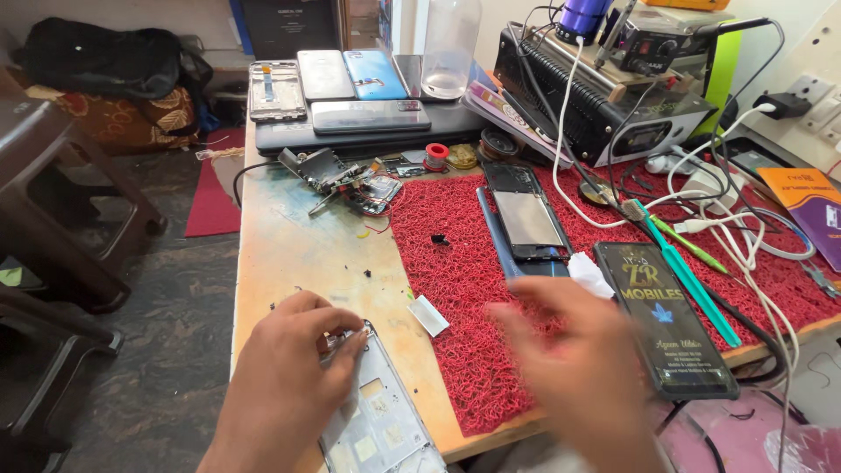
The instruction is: The person manipulates internal components of a mobile phone chassis using their hands and a small metal tool.
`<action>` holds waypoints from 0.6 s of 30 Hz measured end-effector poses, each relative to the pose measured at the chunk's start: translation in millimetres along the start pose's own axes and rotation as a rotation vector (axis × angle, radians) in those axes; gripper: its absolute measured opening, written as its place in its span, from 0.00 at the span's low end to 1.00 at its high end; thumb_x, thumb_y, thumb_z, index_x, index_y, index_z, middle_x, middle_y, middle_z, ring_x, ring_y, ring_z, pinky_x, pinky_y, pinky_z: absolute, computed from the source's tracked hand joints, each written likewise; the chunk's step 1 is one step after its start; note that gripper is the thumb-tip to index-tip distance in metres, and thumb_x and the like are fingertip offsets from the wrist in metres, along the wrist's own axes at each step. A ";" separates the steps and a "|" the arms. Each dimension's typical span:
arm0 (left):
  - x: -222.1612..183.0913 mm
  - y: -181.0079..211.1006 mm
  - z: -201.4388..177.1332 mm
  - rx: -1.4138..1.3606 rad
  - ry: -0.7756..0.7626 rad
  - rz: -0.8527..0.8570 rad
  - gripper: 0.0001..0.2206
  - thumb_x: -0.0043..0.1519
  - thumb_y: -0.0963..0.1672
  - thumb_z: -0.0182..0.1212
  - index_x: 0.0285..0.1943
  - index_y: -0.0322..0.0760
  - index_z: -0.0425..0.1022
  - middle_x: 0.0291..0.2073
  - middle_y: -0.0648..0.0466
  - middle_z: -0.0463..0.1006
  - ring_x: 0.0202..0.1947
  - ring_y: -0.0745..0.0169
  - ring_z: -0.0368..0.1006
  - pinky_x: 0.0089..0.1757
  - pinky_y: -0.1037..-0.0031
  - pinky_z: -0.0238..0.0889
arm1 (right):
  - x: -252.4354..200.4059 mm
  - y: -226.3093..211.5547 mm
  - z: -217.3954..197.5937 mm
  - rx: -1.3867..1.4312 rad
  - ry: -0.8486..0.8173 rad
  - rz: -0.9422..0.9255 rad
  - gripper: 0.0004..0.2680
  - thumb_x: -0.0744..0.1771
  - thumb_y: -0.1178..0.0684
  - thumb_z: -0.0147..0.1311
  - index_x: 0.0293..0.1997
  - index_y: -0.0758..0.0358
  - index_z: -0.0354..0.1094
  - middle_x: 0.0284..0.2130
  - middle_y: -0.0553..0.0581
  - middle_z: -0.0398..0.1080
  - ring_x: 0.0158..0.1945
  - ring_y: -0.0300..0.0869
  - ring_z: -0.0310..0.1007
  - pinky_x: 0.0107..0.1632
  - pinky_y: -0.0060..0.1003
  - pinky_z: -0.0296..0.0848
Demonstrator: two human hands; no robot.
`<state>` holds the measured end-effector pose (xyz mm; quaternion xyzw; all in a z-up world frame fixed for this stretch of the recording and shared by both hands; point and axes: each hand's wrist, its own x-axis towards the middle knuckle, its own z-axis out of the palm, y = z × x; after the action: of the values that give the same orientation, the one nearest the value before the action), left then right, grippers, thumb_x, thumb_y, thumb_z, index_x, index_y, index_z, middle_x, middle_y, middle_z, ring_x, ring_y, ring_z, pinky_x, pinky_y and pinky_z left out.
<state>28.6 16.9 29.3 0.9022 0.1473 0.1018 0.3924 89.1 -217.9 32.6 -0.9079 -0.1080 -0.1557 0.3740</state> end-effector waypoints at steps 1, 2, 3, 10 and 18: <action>-0.9 -0.9 1.5 -0.001 0.020 -0.001 0.08 0.54 0.45 0.70 0.40 0.40 0.86 0.37 0.52 0.80 0.32 0.55 0.80 0.38 0.68 0.72 | 2.1 18.7 -22.6 -0.067 0.032 0.112 0.13 0.61 0.43 0.66 0.44 0.55 0.80 0.36 0.53 0.81 0.36 0.41 0.77 0.38 0.38 0.76; -2.0 -1.9 3.6 -0.002 0.039 -0.003 0.08 0.54 0.45 0.70 0.40 0.40 0.86 0.36 0.52 0.79 0.32 0.55 0.79 0.38 0.67 0.71 | 5.0 38.1 -44.2 -0.175 0.083 0.123 0.16 0.62 0.41 0.67 0.49 0.57 0.78 0.39 0.56 0.80 0.40 0.42 0.78 0.41 0.40 0.75; -2.7 -4.0 5.5 -0.001 0.065 0.012 0.08 0.55 0.45 0.70 0.39 0.40 0.86 0.36 0.51 0.79 0.32 0.55 0.79 0.38 0.67 0.71 | 7.8 58.1 -64.2 -0.286 0.133 0.131 0.20 0.62 0.40 0.67 0.55 0.58 0.75 0.42 0.59 0.78 0.43 0.44 0.79 0.44 0.42 0.74; -5.1 -19.5 16.7 -0.002 0.230 0.183 0.06 0.53 0.43 0.67 0.36 0.37 0.84 0.31 0.50 0.78 0.33 0.51 0.78 0.37 0.64 0.69 | 15.7 146.3 -89.5 -0.477 -0.118 0.346 0.38 0.56 0.35 0.71 0.71 0.63 0.61 0.49 0.65 0.73 0.49 0.50 0.76 0.52 0.45 0.76; -8.9 -17.3 10.8 -0.065 0.241 0.079 0.10 0.53 0.44 0.68 0.43 0.41 0.84 0.33 0.49 0.76 0.32 0.51 0.77 0.36 0.64 0.69 | -17.6 186.6 -73.8 -0.524 0.256 -0.302 0.22 0.55 0.32 0.66 0.43 0.54 0.71 0.52 0.70 0.68 0.60 0.54 0.71 0.58 0.48 0.70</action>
<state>20.2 17.7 8.6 0.8752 0.1544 0.2297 0.3967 116.2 -402.0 -44.6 -0.9199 -0.1498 -0.3449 0.1109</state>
